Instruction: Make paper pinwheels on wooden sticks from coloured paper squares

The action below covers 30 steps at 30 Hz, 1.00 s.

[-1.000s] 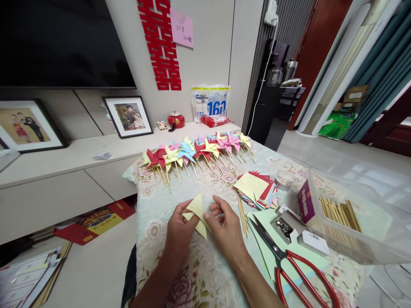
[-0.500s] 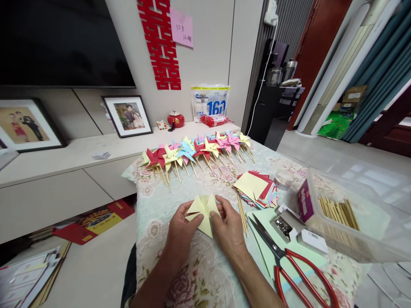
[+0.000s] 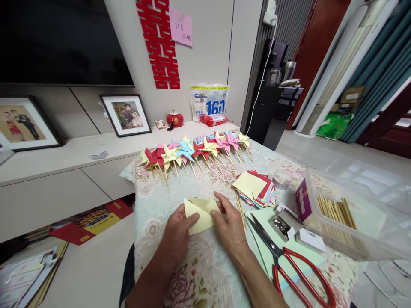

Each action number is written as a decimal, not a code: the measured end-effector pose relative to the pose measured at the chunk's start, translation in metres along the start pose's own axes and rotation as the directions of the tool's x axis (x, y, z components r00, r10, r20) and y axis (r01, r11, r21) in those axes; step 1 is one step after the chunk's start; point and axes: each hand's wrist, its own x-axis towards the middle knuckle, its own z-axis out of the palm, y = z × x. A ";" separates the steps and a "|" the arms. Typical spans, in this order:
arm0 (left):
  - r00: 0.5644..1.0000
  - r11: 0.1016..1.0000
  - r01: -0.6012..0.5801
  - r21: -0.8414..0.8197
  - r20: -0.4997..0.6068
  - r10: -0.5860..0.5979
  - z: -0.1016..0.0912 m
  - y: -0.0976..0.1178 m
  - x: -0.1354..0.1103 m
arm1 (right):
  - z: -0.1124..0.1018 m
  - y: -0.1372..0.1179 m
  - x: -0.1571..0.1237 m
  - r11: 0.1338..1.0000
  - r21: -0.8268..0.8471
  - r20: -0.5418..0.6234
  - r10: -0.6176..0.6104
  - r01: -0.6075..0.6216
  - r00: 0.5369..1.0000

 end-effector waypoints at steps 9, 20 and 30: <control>0.998 0.999 0.053 -0.013 0.033 -0.053 0.001 0.000 -0.002 | 0.001 0.002 0.007 0.947 0.277 -0.018 0.172 -0.160 0.985; 0.987 0.997 -0.069 -0.017 -0.147 0.065 -0.002 -0.001 0.003 | 0.007 -0.011 -0.003 0.773 0.510 0.163 0.345 -0.378 0.924; 0.992 0.999 -0.045 -0.027 -0.119 0.041 -0.003 0.002 0.005 | 0.009 -0.012 -0.002 0.771 0.506 0.155 0.358 -0.385 0.921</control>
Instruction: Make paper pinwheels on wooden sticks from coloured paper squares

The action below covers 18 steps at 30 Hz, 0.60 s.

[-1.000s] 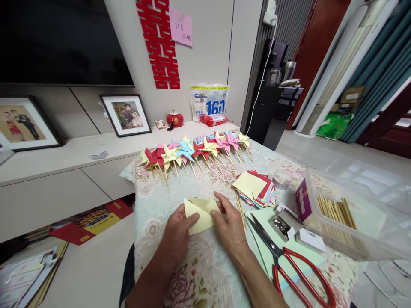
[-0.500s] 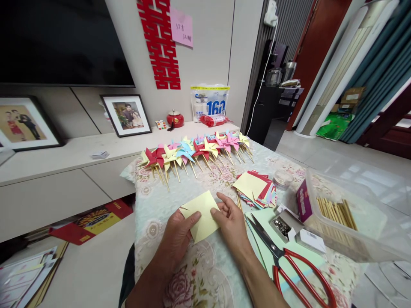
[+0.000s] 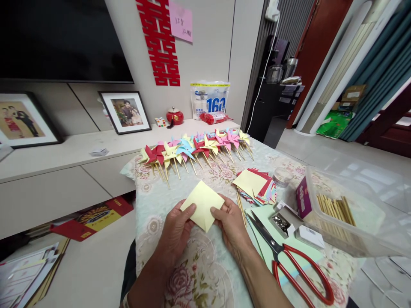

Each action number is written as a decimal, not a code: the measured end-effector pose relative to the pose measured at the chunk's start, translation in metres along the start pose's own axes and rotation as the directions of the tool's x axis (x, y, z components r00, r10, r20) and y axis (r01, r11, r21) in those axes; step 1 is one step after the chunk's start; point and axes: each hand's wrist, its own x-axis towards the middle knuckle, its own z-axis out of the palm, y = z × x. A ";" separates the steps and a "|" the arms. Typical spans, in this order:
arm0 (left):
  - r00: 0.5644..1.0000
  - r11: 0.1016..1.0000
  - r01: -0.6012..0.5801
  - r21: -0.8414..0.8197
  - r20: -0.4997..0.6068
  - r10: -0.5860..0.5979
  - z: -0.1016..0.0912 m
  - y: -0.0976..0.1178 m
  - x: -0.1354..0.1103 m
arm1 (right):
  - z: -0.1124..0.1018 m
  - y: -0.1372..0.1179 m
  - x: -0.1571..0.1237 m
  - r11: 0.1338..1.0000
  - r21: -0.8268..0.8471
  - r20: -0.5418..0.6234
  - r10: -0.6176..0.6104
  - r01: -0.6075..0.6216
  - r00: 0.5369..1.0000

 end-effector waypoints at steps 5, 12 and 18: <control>0.999 0.998 0.034 0.044 0.016 -0.035 0.000 0.002 -0.001 | -0.005 -0.002 0.005 0.994 -0.032 -0.100 -0.104 0.101 0.990; 0.997 0.991 0.060 0.120 0.040 -0.065 -0.004 0.001 0.000 | -0.008 -0.003 0.008 0.969 -0.176 -0.098 -0.193 0.174 0.976; 0.997 0.985 0.058 0.163 0.037 -0.065 -0.008 0.000 0.004 | -0.013 -0.002 0.009 0.954 -0.220 -0.085 -0.229 0.206 0.970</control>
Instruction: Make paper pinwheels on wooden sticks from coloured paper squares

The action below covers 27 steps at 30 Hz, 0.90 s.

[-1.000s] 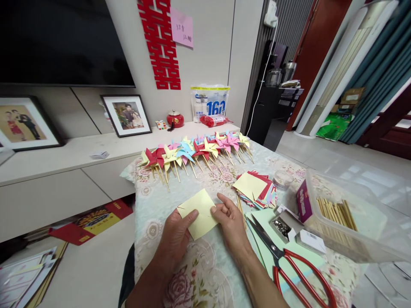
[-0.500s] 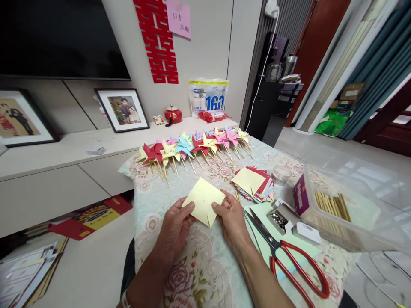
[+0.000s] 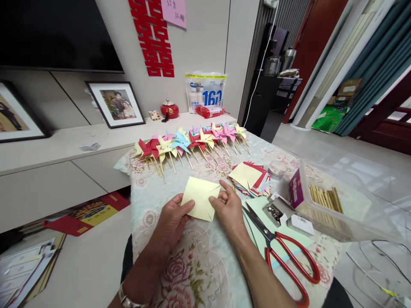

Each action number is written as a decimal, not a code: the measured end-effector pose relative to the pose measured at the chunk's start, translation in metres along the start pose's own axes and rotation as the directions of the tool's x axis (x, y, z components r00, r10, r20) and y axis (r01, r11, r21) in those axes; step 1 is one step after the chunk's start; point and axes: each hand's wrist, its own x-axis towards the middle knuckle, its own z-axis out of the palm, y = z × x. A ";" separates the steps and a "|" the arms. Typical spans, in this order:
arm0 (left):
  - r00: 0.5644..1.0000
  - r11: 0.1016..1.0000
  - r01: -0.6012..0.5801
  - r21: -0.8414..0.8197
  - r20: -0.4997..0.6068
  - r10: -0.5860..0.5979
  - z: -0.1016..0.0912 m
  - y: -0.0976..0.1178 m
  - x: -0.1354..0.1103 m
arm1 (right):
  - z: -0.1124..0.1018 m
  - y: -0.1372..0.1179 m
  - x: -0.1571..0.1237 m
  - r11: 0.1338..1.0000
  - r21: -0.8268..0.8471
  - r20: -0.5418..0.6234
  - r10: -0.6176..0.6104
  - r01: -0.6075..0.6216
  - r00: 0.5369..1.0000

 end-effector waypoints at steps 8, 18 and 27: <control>0.999 0.996 0.019 0.092 0.031 -0.022 0.002 0.003 -0.003 | 0.001 -0.003 -0.001 1.000 -0.006 -0.005 0.005 -0.005 1.000; 1.000 1.000 -0.012 0.016 -0.023 0.012 0.001 0.001 -0.001 | 0.002 -0.004 -0.004 0.997 0.069 0.048 0.042 -0.045 0.998; 1.000 0.985 -0.008 -0.173 0.020 0.012 0.007 0.005 -0.007 | 0.004 -0.002 -0.003 0.994 0.107 -0.026 0.006 -0.003 1.000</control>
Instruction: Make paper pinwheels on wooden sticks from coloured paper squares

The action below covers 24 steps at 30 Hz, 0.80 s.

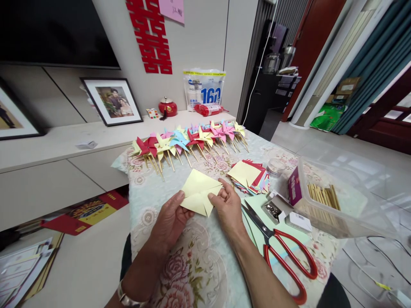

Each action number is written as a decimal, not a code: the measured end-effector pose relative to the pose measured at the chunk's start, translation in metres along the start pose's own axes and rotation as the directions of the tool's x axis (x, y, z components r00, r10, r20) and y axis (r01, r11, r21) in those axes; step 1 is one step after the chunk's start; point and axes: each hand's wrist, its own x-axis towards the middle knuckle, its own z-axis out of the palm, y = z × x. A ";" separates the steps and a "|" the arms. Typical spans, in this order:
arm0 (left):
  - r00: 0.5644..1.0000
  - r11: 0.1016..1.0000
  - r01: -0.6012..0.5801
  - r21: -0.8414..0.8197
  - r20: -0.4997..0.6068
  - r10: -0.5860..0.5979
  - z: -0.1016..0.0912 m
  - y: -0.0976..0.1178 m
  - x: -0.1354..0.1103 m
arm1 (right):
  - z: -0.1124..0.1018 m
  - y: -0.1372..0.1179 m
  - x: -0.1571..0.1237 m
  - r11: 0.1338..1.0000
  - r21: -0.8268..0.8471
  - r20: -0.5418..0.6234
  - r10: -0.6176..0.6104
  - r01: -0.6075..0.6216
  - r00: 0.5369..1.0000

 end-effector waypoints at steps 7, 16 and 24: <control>0.997 0.998 0.023 0.062 0.066 -0.027 0.005 -0.001 -0.003 | -0.001 0.003 0.000 0.999 0.025 0.018 -0.029 0.029 0.999; 1.000 0.990 -0.013 0.143 0.030 0.008 0.008 -0.009 -0.002 | 0.004 0.001 -0.004 1.000 0.030 0.039 -0.007 0.006 0.999; 1.000 0.993 -0.030 0.113 0.011 0.029 0.003 -0.014 0.002 | 0.004 0.006 -0.005 1.000 -0.020 0.071 -0.008 0.010 0.997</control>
